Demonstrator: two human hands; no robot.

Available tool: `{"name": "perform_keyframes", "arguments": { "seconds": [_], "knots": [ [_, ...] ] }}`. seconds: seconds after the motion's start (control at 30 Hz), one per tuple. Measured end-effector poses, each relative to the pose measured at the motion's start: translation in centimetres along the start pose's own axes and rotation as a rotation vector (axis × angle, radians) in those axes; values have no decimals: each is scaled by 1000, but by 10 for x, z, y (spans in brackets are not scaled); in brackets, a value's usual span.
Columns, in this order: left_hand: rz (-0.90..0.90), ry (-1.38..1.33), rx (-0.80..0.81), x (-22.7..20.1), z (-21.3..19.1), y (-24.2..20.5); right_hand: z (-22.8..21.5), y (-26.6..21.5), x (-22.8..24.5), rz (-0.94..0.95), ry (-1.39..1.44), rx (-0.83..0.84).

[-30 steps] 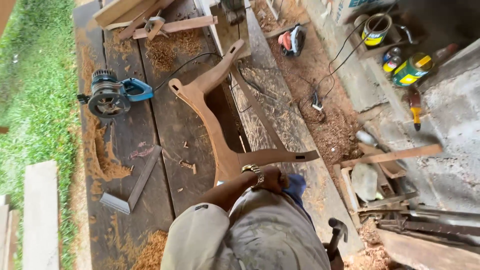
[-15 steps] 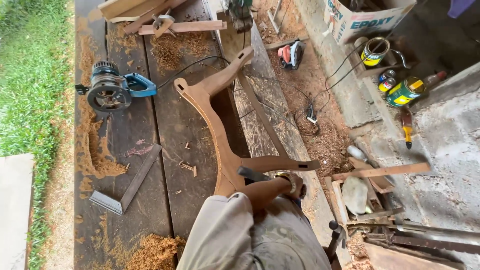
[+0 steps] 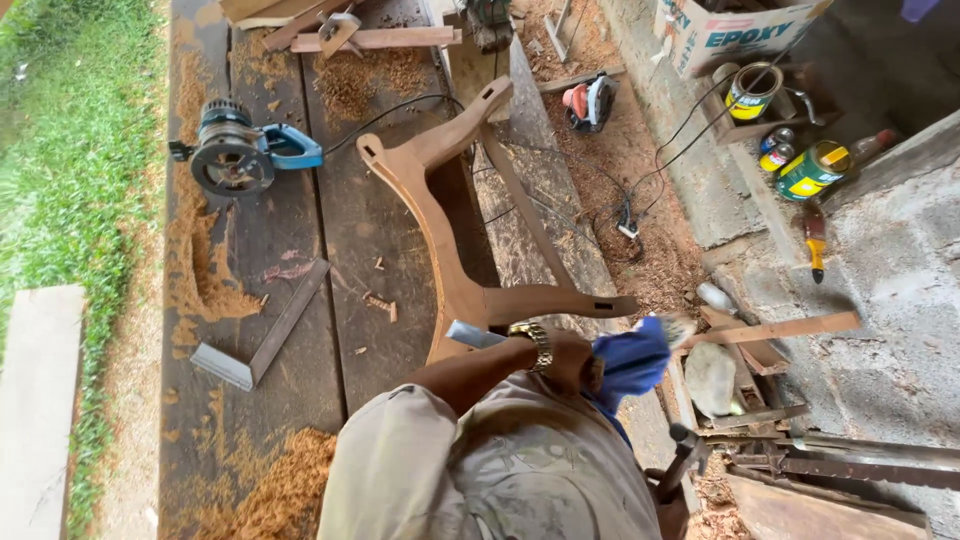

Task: The person assembles a wooden chair frame, hammering wooden dowels into the joints with a claw hammer. They reposition and flip the frame on the workbench and on their lap to reach different joints, driving pegs one at a time by hand.

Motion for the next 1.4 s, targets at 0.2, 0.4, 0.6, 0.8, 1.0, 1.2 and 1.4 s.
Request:
{"name": "perform_keyframes", "arguments": {
  "seconds": [0.2,0.4,0.6,0.8,1.0,1.2,1.4],
  "knots": [
    [-220,-194,-306,102,-42,-84,14,95,-73,64,202,-43],
    [-740,-204,-310,196,-31,-144,-9,142,-50,-215,405,-84],
    [-807,-237,-237,263,62,-111,-32,174,35,-598,355,-153],
    [-825,-278,-327,281,72,-117,12,203,158,-598,-17,-88],
    [-850,-368,-357,252,96,-153,95,202,196,-720,158,167],
    [-901,-401,-407,277,94,-200,162,160,235,-756,149,312],
    [-969,-465,-442,307,112,-251,185,134,231,-706,108,422]
  ]
}}
Point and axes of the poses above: each hand's wrist, its own y-axis towards the middle knuckle, its own z-axis out of the palm, x = y × z, the point moved 5 cm from there along y, towards the middle knuckle, and after that the axes turned 12 degrees about -z, right-handed, at the moved point
